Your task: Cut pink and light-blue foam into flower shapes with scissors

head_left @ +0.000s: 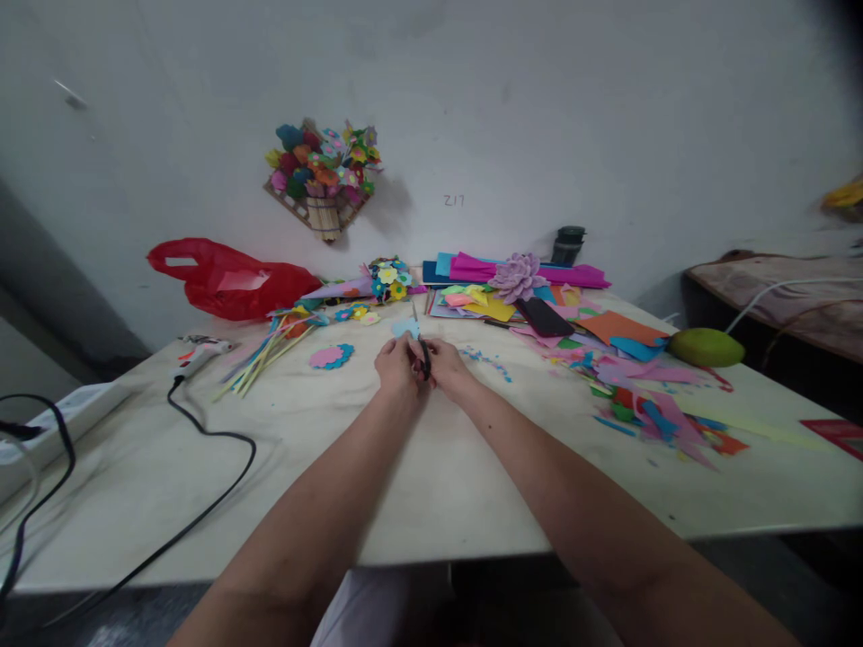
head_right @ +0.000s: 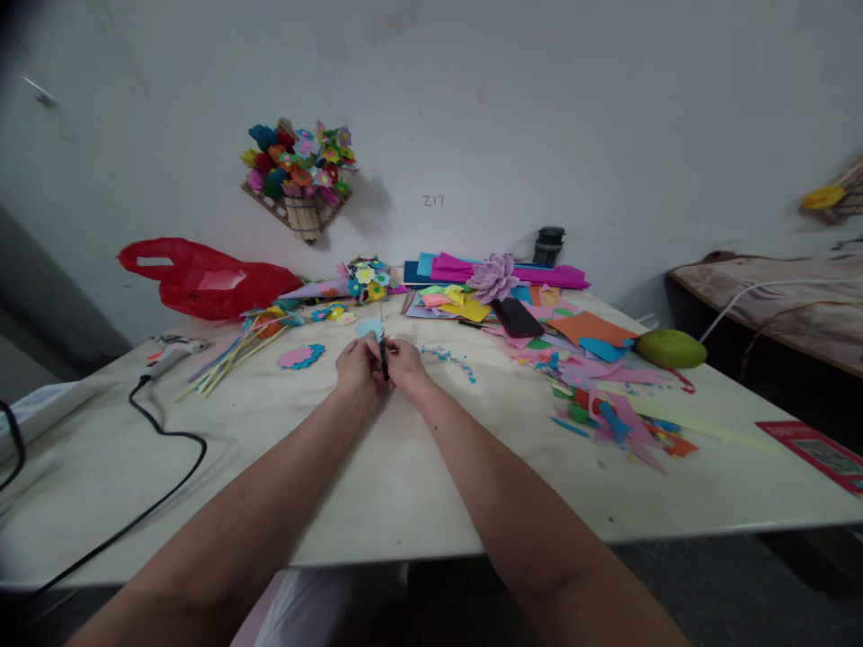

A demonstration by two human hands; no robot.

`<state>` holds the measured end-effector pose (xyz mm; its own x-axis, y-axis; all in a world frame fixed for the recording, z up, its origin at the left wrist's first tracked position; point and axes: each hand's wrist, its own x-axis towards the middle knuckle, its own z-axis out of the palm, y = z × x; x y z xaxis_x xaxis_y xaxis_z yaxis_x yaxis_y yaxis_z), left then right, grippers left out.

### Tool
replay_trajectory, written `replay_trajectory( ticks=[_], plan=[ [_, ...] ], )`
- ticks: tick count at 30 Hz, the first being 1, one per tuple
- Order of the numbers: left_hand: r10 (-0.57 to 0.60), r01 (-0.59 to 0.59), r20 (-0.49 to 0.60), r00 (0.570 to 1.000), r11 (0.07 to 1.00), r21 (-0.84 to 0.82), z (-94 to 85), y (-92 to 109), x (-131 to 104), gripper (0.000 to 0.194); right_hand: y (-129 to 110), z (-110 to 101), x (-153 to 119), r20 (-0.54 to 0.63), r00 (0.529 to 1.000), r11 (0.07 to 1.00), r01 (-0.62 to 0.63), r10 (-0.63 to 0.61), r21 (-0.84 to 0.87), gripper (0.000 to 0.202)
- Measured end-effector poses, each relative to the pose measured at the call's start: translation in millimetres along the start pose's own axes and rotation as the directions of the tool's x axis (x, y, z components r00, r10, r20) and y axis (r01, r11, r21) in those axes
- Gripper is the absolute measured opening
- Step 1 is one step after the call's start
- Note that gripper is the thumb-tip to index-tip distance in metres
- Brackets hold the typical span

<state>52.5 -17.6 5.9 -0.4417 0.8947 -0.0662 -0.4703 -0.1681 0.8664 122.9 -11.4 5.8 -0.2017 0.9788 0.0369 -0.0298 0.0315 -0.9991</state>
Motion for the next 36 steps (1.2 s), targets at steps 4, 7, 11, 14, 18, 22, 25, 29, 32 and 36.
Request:
replay_trajectory(
  ticks=[4, 7, 11, 14, 18, 22, 25, 29, 32, 36],
  plan=[
    [0.040, -0.040, -0.002, 0.999, 0.996, -0.079, -4.3, -3, 17, 0.019, -2, -11, 4, -0.058, 0.998, 1.000, -0.007, 0.007, -0.001, 0.020],
    [0.025, -0.022, 0.033, 0.999, 0.997, -0.077, -9.2, -4, 28, 0.014, -3, -26, 9, -0.089, 0.996, 1.000, 0.003, -0.003, -0.003, 0.018],
    [0.025, -0.020, 0.125, 0.992, 0.999, -0.034, -16.1, -2, 35, 0.019, -2, -43, 14, -0.038, 0.999, 0.999, 0.009, -0.010, -0.032, 0.019],
    [0.028, -0.027, 0.186, 0.982, 1.000, -0.008, -20.5, 0, 37, 0.021, -2, -51, 15, 0.036, 0.999, 0.999, 0.011, -0.009, -0.052, 0.022],
    [-0.011, -0.002, 0.289, 0.957, 0.999, 0.045, -24.9, 4, 38, 0.023, -4, -60, 14, 0.168, 0.985, 0.996, 0.036, -0.022, -0.079, 0.024],
    [-0.065, 0.032, 0.347, 0.936, 0.994, 0.100, -26.7, 8, 37, 0.020, -5, -69, 16, 0.190, 0.981, 0.994, 0.064, -0.046, -0.087, 0.025],
    [-0.098, 0.047, 0.398, 0.912, 0.990, 0.135, -27.4, 9, 35, 0.019, -6, -71, 19, 0.071, 0.996, 0.997, 0.063, -0.061, -0.032, 0.025],
    [-0.144, 0.048, 0.489, 0.860, 0.978, 0.204, -29.1, 8, 35, 0.021, -9, -69, 20, -0.022, 0.997, 0.997, 0.075, -0.074, 0.029, 0.036],
    [-0.163, 0.033, 0.526, 0.835, 0.968, 0.248, -30.1, 6, 35, 0.020, -13, -64, 16, -0.020, 0.997, 0.997, 0.069, -0.069, 0.044, 0.040],
    [-0.216, 0.049, 0.553, 0.805, 0.952, 0.301, -30.4, 4, 33, 0.016, -15, -58, 12, 0.011, 0.998, 0.996, 0.068, -0.069, 0.059, 0.036]
  ],
)
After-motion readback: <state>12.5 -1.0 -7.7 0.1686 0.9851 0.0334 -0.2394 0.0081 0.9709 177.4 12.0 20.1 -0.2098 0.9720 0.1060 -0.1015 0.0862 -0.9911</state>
